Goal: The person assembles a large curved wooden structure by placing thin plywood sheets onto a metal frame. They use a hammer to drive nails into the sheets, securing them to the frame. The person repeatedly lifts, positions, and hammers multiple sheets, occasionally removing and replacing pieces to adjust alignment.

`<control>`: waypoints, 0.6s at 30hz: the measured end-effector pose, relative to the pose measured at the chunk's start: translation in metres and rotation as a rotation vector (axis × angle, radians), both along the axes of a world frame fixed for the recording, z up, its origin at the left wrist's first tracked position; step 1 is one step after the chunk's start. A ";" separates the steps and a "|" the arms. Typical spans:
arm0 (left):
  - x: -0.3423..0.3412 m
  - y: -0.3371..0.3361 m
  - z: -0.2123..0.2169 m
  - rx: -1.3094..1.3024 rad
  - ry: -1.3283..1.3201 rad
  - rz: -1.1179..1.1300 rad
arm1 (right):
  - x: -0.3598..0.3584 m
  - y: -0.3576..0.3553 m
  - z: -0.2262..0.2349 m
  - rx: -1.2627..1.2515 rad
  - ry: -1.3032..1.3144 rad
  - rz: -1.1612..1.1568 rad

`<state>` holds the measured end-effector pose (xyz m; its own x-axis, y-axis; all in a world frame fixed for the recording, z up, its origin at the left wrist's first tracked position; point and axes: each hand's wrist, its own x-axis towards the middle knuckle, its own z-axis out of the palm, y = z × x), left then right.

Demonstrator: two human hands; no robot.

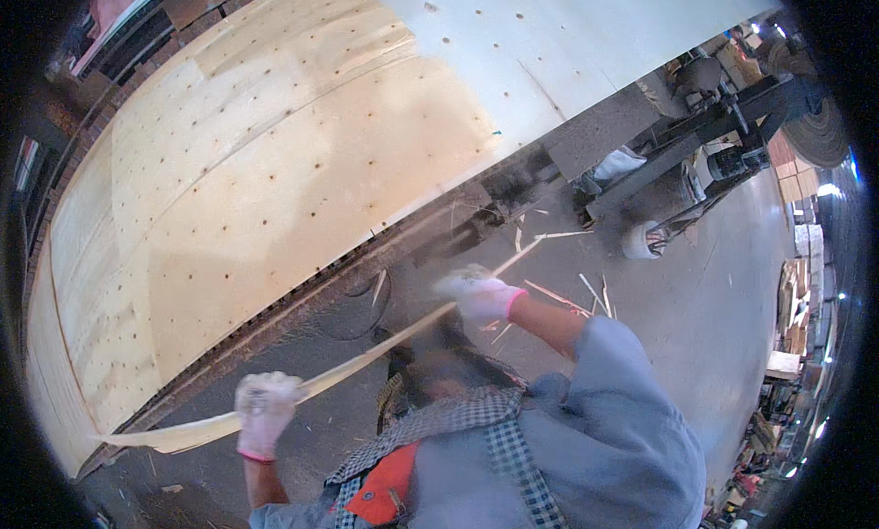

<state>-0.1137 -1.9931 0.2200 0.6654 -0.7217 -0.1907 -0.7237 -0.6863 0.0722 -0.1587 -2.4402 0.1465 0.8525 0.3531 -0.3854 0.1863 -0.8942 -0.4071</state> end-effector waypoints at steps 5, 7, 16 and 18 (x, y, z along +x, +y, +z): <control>0.073 0.052 0.027 -0.047 0.043 0.318 | 0.043 -0.015 0.048 0.209 -0.566 -0.146; 0.119 0.074 -0.003 0.112 0.080 0.408 | 0.082 -0.017 0.068 0.105 -0.768 -0.160; 0.263 -0.012 -0.136 0.022 -0.286 0.707 | 0.107 -0.071 0.075 0.424 -0.048 -0.956; 0.254 -0.050 -0.216 -0.059 -0.461 0.765 | 0.107 -0.096 0.038 0.409 0.013 -0.979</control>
<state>0.1407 -2.0431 0.0042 0.9700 -0.0489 0.2383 -0.0350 -0.9975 -0.0619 -0.0516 -2.5362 0.1843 0.8321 -0.3806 -0.4033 -0.5474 -0.4467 -0.7077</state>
